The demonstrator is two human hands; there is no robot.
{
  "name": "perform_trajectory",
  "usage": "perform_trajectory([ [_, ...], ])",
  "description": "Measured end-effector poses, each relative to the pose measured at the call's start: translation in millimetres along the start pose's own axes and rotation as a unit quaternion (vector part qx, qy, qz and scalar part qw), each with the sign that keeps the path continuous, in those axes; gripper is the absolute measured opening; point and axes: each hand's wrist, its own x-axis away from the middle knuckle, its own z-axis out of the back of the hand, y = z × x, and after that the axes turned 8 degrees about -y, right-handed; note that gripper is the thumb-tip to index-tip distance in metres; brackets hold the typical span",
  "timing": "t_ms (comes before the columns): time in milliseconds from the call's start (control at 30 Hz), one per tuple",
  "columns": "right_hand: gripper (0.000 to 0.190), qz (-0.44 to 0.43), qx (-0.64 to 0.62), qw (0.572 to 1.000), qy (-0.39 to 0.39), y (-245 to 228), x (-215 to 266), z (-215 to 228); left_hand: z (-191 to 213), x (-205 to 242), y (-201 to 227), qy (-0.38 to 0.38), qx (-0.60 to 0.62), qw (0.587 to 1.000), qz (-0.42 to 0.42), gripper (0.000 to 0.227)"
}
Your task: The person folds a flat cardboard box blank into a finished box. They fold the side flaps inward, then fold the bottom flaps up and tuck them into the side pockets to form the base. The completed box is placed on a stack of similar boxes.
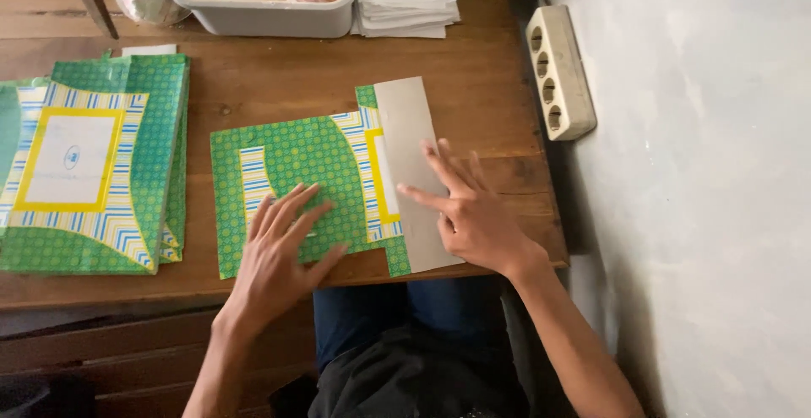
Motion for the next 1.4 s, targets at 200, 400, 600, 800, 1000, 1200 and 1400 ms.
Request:
perform_trajectory([
  [200,0.069,0.122,0.024,0.992,-0.004,0,-21,-10,14,70,-6,0.034,-0.087,0.995,0.027,0.092],
  [400,0.020,0.086,0.060,0.993,0.050,1,-22,22,1,94,-16,0.104,-0.094,0.989,0.040,0.059],
  [600,0.058,0.157,0.014,0.987,0.002,0,-23,10,-8,97,-13,0.136,-0.085,0.986,0.047,0.051],
  [800,0.026,0.119,0.038,0.981,0.148,15,-1,36,-5,100,-13,0.161,-0.070,0.984,0.011,0.039],
  [1000,0.019,0.108,0.028,0.952,0.284,39,22,39,15,108,-8,0.133,-0.039,0.990,-0.010,0.024],
  [1200,0.016,0.105,-0.045,0.939,0.324,32,20,30,33,104,-11,0.209,-0.002,0.978,0.008,0.013],
  [1400,0.024,0.083,-0.165,0.904,0.385,31,19,23,107,57,-9,0.302,0.004,0.953,0.006,0.014],
])
